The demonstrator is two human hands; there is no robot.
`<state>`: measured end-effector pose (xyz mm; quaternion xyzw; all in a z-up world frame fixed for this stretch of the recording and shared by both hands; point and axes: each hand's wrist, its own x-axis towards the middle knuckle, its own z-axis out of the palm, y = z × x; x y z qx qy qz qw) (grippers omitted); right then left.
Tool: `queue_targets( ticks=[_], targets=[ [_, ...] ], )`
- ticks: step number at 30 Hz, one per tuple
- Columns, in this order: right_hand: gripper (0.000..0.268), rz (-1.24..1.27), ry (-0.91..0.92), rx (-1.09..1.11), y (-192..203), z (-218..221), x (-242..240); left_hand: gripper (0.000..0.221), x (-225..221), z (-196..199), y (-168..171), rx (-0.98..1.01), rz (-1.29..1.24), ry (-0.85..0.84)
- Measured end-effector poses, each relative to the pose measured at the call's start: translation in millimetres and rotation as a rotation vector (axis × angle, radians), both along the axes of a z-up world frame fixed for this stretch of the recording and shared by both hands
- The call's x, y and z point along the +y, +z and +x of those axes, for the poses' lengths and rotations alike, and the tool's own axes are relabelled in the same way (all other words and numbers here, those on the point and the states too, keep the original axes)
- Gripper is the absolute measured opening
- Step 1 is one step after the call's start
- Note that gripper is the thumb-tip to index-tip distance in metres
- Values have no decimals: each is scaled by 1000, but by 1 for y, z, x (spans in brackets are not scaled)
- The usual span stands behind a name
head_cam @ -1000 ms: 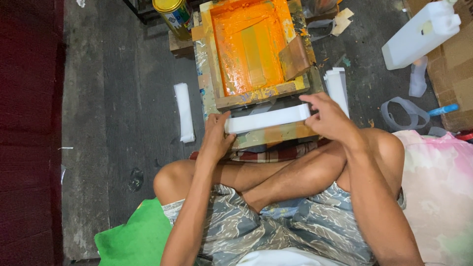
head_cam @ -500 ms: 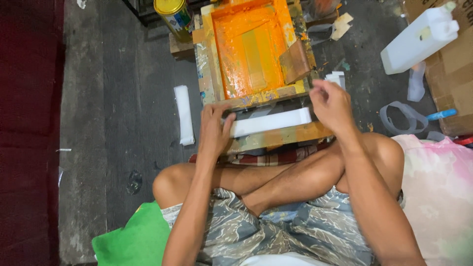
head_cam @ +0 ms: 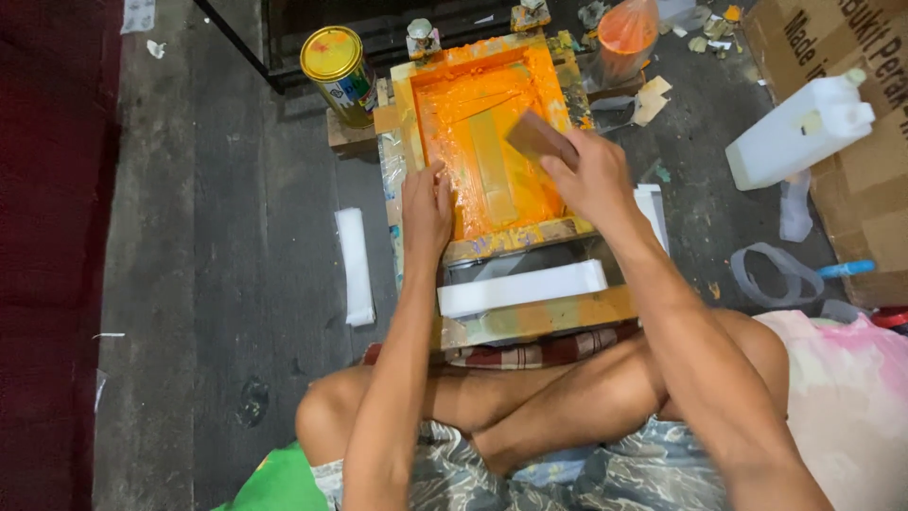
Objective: The person screen prints orange ink onto white stickers by hand. The person places a white sticker under a screen, pulls orange ink across the screen with a wooden squeegee, and then lifts the screen to reveal the printed sticker before placing it to the side.
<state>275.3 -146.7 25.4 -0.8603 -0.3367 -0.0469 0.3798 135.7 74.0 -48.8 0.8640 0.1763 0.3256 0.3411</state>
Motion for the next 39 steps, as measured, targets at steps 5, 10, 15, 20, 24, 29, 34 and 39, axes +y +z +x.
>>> queue_targets(
  ticks=[5,10,15,20,24,29,34,39],
  targets=[
    [21,1,158,-112,-12,32,58,22,2,17,20,34,50,-8],
    [19,-106,206,-20,-17,39,87,24,1,11,31,164,98,50],
    [22,-154,281,39,-10,26,80,30,4,11,24,100,87,67],
    [21,-146,372,2,1,-16,42,31,6,11,17,109,113,47],
    [27,-218,431,68,13,-43,16,30,6,9,12,115,128,28],
    [36,-175,437,282,33,-48,2,31,-4,-16,6,95,-7,-115],
    [75,-126,391,295,-1,-28,0,32,-14,-35,18,181,-32,-203],
    [84,-92,393,346,-2,-9,15,49,2,-6,3,291,-66,-187]
  ],
)
